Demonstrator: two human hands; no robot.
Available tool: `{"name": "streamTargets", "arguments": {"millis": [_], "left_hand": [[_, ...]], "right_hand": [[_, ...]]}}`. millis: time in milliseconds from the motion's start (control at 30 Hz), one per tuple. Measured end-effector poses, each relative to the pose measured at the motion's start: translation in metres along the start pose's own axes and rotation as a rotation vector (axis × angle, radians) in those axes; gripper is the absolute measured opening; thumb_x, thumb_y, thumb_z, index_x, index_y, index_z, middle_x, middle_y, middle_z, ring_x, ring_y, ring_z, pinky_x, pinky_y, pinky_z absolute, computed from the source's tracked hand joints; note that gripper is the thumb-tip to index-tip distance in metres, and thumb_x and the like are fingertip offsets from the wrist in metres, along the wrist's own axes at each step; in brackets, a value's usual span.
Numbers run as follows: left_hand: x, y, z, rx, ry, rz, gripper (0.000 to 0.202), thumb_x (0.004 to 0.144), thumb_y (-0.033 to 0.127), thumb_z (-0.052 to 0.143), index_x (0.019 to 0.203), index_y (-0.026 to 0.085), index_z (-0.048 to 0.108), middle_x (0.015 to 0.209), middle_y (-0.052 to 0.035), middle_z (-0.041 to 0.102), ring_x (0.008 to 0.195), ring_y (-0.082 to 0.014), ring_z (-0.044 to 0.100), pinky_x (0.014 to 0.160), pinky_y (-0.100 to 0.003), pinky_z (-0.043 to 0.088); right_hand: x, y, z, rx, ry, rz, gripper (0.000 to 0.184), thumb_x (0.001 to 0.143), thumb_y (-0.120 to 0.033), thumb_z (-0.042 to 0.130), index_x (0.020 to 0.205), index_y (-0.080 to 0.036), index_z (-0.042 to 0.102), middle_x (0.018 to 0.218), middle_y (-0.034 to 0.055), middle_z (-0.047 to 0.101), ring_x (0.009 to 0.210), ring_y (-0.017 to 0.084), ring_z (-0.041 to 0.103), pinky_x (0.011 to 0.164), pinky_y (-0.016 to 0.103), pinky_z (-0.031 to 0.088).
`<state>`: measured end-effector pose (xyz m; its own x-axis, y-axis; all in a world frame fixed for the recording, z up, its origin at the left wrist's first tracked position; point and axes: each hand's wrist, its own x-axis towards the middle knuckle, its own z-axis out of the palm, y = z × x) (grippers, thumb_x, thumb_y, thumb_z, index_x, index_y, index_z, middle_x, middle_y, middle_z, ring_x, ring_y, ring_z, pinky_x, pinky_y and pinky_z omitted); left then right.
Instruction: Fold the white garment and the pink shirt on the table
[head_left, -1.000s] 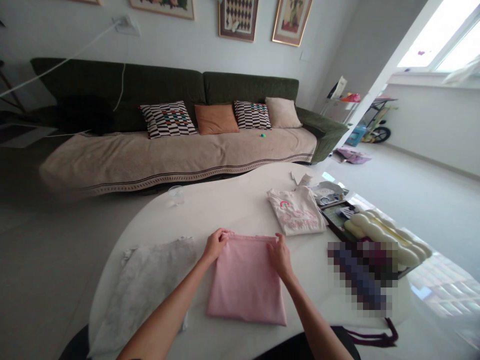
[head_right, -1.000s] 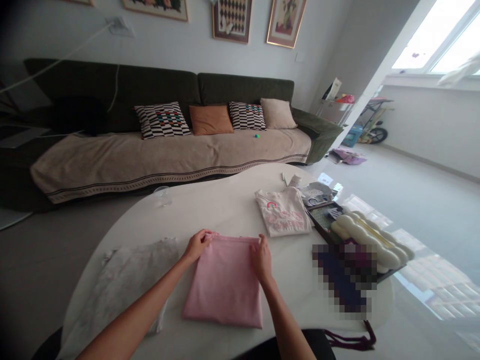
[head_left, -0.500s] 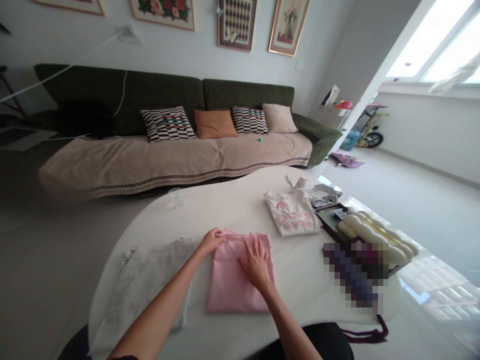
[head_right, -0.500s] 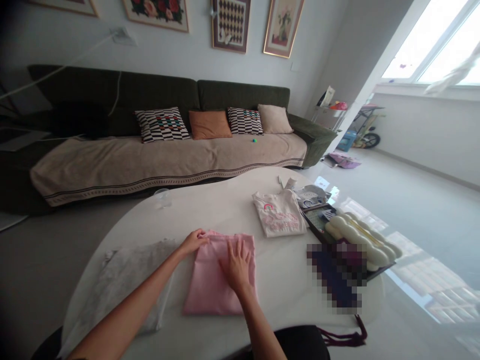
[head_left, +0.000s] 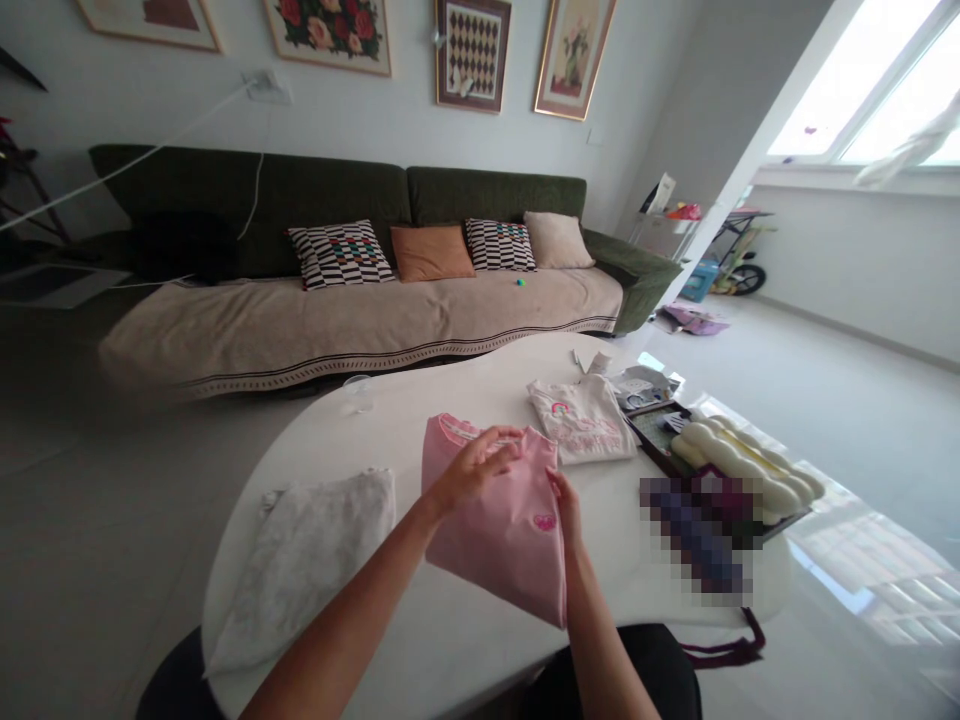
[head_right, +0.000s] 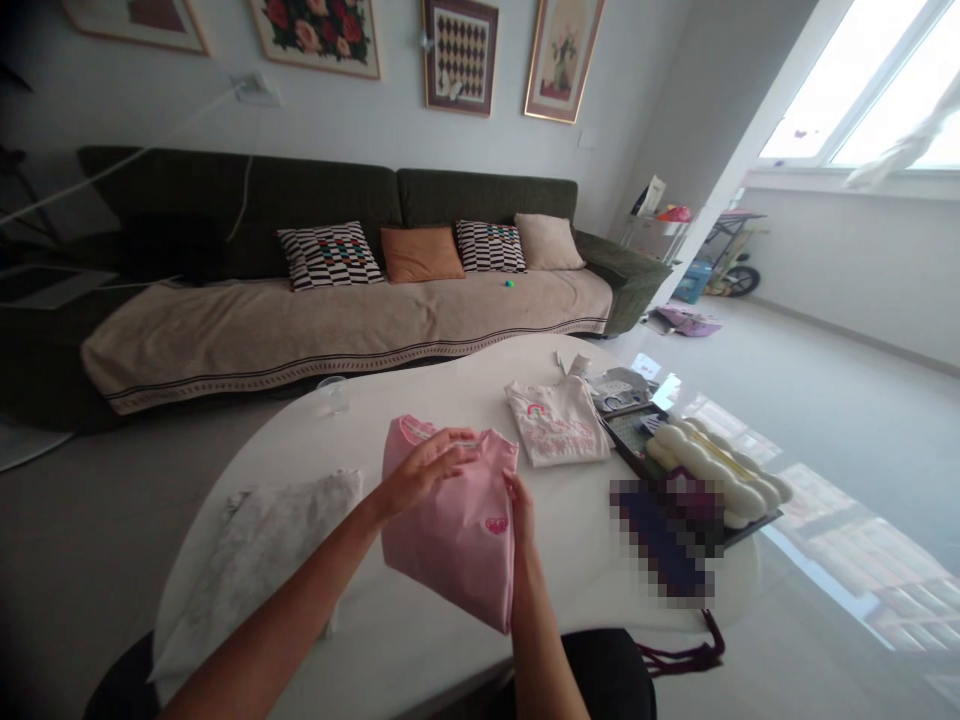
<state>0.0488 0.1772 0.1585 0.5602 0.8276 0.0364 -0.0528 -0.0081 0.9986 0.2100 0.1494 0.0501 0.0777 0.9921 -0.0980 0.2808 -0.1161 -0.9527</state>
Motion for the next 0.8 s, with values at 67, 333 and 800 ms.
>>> {"name": "streamTargets", "arguments": {"millis": [67,333,800], "left_hand": [[0.010,-0.010,-0.018,0.196,0.259,-0.002,0.032,0.091,0.041,0.044,0.115,0.022,0.052,0.123,-0.0065,0.058,0.108,-0.0188,0.060,0.088,-0.029,0.047],[-0.033,-0.122,-0.073,0.675,0.644,-0.425,0.023,0.079,0.016,0.056,0.101,0.011,0.058,0.104,-0.0164,0.066,0.111,-0.0280,0.057,0.092,-0.035,0.041],[-0.056,-0.150,-0.054,0.745,0.474,-0.531,0.005,0.081,0.016,0.057,0.086,0.016,0.058,0.094,-0.0068,0.071,0.087,-0.0183,0.066,0.071,-0.023,0.044]], "right_hand": [[0.010,0.007,-0.023,0.016,0.046,0.081,0.034,0.091,-0.036,0.053,0.120,-0.017,0.052,0.116,0.0071,0.059,0.096,0.019,0.061,0.081,0.040,0.052],[-0.008,0.050,-0.028,-0.259,0.167,0.359,0.030,0.091,-0.036,0.054,0.112,-0.016,0.056,0.107,0.0057,0.062,0.088,0.017,0.062,0.077,0.037,0.053],[-0.002,0.051,-0.008,-0.705,0.154,0.175,0.040,0.096,-0.030,0.030,0.128,-0.015,0.049,0.122,0.0157,0.059,0.107,0.022,0.059,0.086,0.035,0.046]]}}
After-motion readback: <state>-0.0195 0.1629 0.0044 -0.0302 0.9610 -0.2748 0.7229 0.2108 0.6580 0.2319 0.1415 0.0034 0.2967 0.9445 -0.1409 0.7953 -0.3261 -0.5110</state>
